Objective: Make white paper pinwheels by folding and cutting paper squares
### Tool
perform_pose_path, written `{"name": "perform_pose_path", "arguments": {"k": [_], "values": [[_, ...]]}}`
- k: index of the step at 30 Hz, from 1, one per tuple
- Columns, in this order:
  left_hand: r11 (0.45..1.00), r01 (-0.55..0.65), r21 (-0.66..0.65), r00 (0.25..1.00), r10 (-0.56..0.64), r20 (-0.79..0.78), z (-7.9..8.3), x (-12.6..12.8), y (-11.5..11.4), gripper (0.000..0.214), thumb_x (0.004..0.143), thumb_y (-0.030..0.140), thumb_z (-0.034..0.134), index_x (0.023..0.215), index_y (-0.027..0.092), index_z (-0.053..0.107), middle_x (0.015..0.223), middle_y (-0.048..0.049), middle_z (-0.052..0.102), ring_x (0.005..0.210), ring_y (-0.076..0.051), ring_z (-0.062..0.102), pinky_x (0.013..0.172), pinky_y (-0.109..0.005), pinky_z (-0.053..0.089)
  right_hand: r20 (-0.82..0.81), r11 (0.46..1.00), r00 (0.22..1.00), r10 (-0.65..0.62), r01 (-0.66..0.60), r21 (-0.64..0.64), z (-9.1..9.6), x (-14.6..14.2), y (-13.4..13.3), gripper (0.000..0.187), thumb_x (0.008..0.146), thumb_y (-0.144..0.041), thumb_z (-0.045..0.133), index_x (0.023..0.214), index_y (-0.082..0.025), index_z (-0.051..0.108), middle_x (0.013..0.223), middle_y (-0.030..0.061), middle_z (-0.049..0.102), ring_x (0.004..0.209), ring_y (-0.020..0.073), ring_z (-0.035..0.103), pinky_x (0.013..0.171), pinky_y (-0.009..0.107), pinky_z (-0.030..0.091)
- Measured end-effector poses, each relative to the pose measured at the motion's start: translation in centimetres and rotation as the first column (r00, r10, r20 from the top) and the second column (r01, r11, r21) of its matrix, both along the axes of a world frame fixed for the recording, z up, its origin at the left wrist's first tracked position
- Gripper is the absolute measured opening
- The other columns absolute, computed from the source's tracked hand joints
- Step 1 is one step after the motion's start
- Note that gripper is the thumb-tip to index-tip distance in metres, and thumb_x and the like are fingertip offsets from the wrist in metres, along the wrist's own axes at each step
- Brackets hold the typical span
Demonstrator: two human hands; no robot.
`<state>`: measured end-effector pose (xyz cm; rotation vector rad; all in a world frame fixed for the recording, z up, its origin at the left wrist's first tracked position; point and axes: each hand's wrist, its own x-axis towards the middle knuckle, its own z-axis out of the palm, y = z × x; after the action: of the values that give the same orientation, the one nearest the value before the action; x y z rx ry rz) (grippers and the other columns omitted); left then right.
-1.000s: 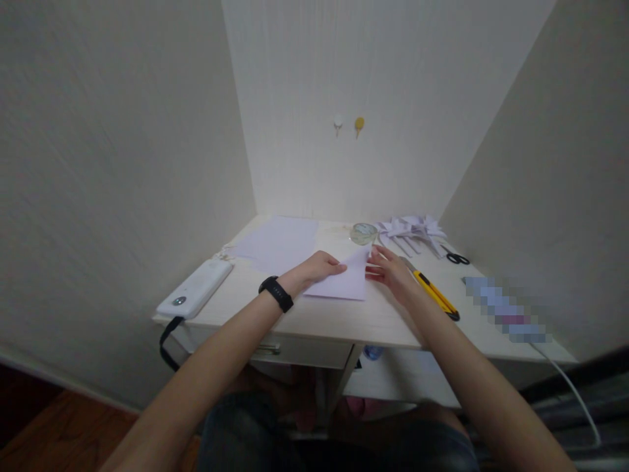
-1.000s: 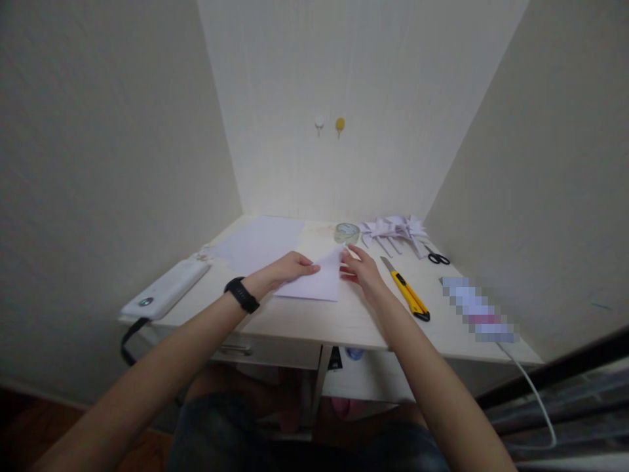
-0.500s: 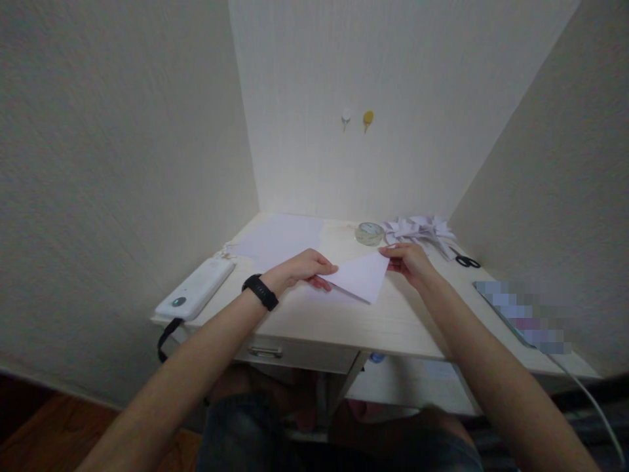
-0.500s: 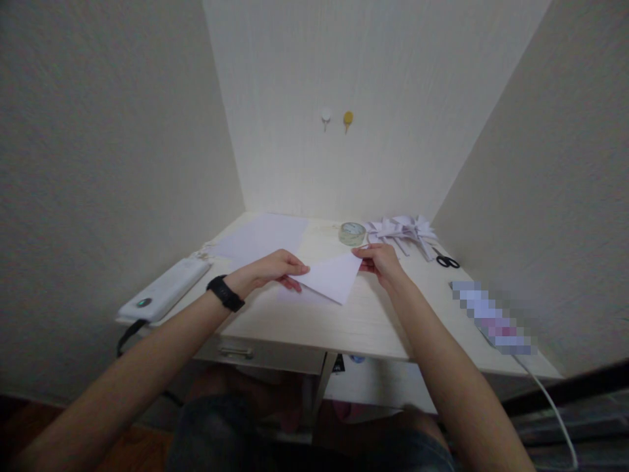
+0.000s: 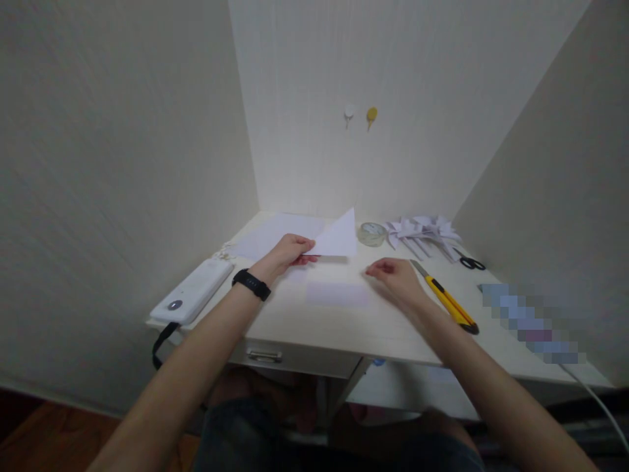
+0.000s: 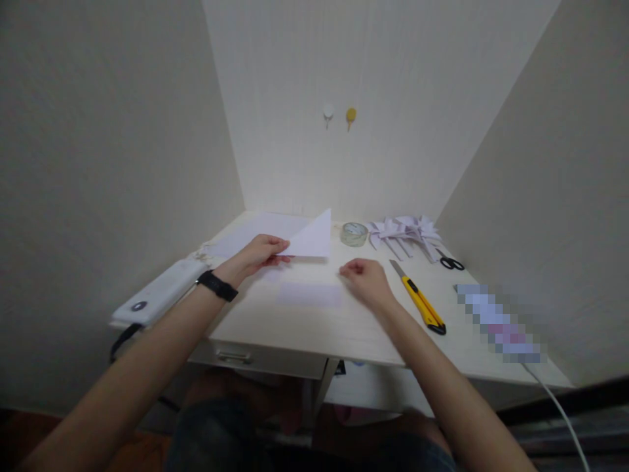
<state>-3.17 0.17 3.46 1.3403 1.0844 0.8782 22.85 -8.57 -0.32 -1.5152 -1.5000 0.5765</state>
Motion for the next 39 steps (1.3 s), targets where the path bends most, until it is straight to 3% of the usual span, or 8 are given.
{"name": "perform_pose_path", "arguments": {"k": [4,10,17,22,25,29,36,39], "values": [[0.998,0.068,-0.001,0.993,-0.068,-0.1,-1.2,1.9,0.6,0.026,0.089,0.007,0.055,0.064,0.012,0.054,0.056,-0.0012,0.058,0.05,-0.008,0.059,0.048,-0.018,0.041,0.568,0.912,0.778,0.27,-0.396,0.11,-2.4,-3.0,-3.8,0.043,0.089,-0.039,0.056,0.123,-0.014,0.065,0.139,0.0171,0.056,0.134,0.0323,0.047,0.111,0.05,0.037],[0.98,0.194,-0.042,0.976,-0.197,-0.091,-3.5,4.1,0.2,0.011,0.084,0.004,0.057,0.076,0.008,0.063,0.064,-0.0016,0.062,0.054,-0.01,0.062,0.061,-0.023,0.05,0.75,0.887,0.579,0.319,-0.461,-0.021,-2.9,-3.0,-7.4,0.058,0.095,-0.046,0.047,0.144,-0.016,0.046,0.15,0.0176,0.042,0.141,0.0316,0.036,0.115,0.053,0.031],[0.967,0.219,0.134,0.946,-0.177,-0.272,-4.2,4.8,-0.1,0.027,0.084,0.01,0.057,0.108,0.003,0.066,0.077,-0.0074,0.069,0.057,-0.013,0.067,0.06,-0.024,0.052,0.751,0.908,0.627,0.207,-0.409,0.092,-2.8,-1.9,-7.9,0.044,0.094,-0.037,0.052,0.132,-0.015,0.059,0.14,0.0166,0.054,0.131,0.0306,0.046,0.109,0.05,0.038],[0.834,0.349,0.427,0.76,0.014,-0.649,-3.7,4.1,-0.8,0.025,0.08,0.024,0.066,0.101,0.011,0.073,0.088,-0.0099,0.074,0.064,-0.017,0.068,0.068,-0.028,0.051,0.72,0.937,0.649,0.245,-0.349,-0.004,-1.7,-1.6,-6.6,0.05,0.087,-0.036,0.063,0.129,-0.01,0.059,0.132,0.0198,0.057,0.123,0.031,0.051,0.105,0.044,0.04],[0.756,0.401,0.517,0.643,0.17,-0.747,-3.4,3.8,-1.5,0.028,0.077,0.031,0.07,0.101,0.016,0.075,0.098,-0.011,0.074,0.089,-0.025,0.069,0.079,-0.033,0.049,0.71,0.939,0.639,0.296,-0.33,-0.094,-0.5,-1.7,-5.9,0.041,0.083,-0.035,0.067,0.117,-0.012,0.066,0.121,0.0175,0.062,0.113,0.0297,0.055,0.098,0.04,0.043],[0.728,0.42,0.542,0.553,0.268,-0.789,-3.1,3.6,-2.8,0.029,0.079,0.037,0.067,0.101,0.02,0.075,0.103,-0.0107,0.073,0.097,-0.028,0.066,0.078,-0.034,0.047,0.707,0.926,0.602,0.372,-0.293,-0.237,0.7,-1.9,-4.9,0.034,0.077,-0.036,0.073,0.101,-0.013,0.071,0.107,0.0162,0.065,0.098,0.0272,0.06,0.087,0.034,0.045],[0.688,0.505,0.521,0.572,0.185,-0.799,-3.2,2.8,-4.6,0.036,0.083,0.05,0.06,0.096,0.021,0.076,0.096,-0.0105,0.074,0.09,-0.028,0.066,0.075,-0.034,0.045,0.694,0.909,0.594,0.406,-0.187,-0.372,1.5,-1.9,-3.9,0.047,0.069,-0.034,0.079,0.11,-0.012,0.068,0.102,0.0138,0.067,0.092,0.0267,0.061,0.079,0.032,0.043],[0.603,0.628,0.492,0.581,0.058,-0.812,-3.8,2.0,-5.0,0.056,0.071,0.064,0.069,0.103,0.018,0.075,0.101,-0.0123,0.072,0.096,-0.029,0.064,0.081,-0.035,0.045,0.691,0.905,0.593,0.414,-0.187,-0.382,1.8,-2.2,-4.2,0.04,0.069,-0.03,0.078,0.105,-0.013,0.069,0.105,0.014,0.066,0.096,0.0266,0.06,0.079,0.031,0.042]]}}
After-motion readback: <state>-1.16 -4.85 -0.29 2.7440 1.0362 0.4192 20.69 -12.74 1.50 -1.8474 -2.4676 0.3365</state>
